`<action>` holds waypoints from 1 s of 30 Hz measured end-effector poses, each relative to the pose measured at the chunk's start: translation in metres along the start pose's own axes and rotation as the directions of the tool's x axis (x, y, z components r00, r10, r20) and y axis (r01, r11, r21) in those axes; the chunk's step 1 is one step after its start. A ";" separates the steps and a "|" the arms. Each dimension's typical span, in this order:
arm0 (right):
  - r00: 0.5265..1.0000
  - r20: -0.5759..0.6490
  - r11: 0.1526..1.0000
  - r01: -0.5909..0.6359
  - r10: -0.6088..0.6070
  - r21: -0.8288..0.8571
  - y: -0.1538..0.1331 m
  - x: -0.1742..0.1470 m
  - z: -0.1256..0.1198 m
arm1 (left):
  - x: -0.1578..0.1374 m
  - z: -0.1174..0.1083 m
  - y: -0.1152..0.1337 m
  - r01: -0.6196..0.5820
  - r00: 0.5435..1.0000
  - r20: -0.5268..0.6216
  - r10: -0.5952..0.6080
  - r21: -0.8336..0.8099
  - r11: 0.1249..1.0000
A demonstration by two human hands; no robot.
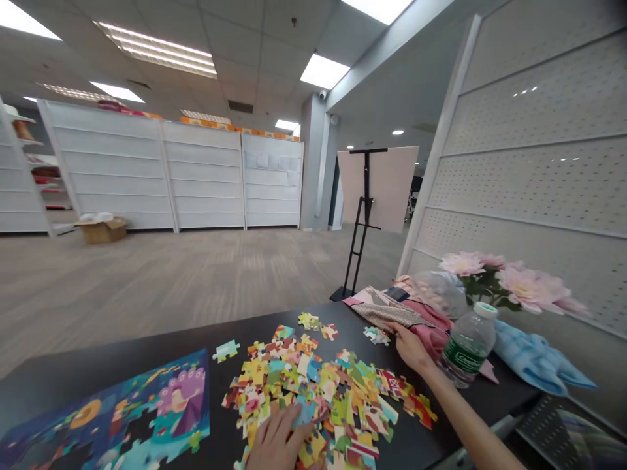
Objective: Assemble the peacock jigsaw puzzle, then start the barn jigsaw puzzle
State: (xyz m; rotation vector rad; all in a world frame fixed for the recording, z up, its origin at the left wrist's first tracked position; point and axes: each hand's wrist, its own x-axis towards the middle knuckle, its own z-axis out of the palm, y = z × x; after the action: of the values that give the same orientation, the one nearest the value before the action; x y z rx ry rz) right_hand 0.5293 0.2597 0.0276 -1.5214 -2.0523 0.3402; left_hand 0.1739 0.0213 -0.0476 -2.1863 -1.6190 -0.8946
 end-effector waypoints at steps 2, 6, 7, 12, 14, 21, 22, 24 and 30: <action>0.999 0.045 1.000 0.021 -0.021 -0.008 0.000 0.001 0.000 | 0.000 0.003 -0.003 -0.025 1.000 -0.007 0.025 -0.001 1.000; 0.986 0.147 0.997 0.080 -0.078 -0.006 -0.013 -0.021 0.011 | 0.000 0.002 -0.010 -0.056 0.998 0.019 0.057 -0.022 0.998; 0.981 0.171 0.996 0.092 -0.091 0.002 -0.017 -0.028 0.014 | 0.000 0.000 -0.012 -0.075 0.996 0.040 0.076 -0.031 0.997; 0.962 0.245 0.992 0.117 -0.123 0.039 -0.037 -0.061 0.013 | 0.003 -0.012 -0.018 -0.163 0.981 0.098 0.168 -0.063 0.985; 0.962 0.240 0.992 0.127 -0.130 0.026 -0.042 -0.070 0.012 | 0.004 -0.014 -0.017 -0.150 0.983 0.099 0.155 -0.056 0.987; 0.995 0.041 0.994 0.094 -0.092 -0.051 -0.027 -0.076 0.014 | 0.005 -0.018 -0.011 -0.117 0.986 0.112 0.125 -0.080 0.990; 0.998 -0.008 0.996 0.066 -0.066 -0.068 -0.022 -0.074 0.013 | 0.005 -0.019 -0.011 -0.116 0.986 0.114 0.124 -0.078 0.990; 0.995 -0.092 0.995 0.024 -0.033 -0.099 -0.016 -0.069 0.009 | 0.006 -0.022 -0.009 -0.120 0.985 0.118 0.129 -0.080 0.990; 0.984 0.024 0.973 0.180 -0.179 -0.145 -0.035 -0.077 0.017 | 0.010 -0.035 0.001 -0.045 0.984 0.169 0.063 -0.110 0.993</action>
State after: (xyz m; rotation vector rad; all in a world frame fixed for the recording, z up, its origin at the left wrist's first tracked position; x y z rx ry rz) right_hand 0.5075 0.1782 0.0102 -1.4044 -2.2461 0.1301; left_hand 0.1653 0.0092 -0.0145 -2.4286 -1.6124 -0.8122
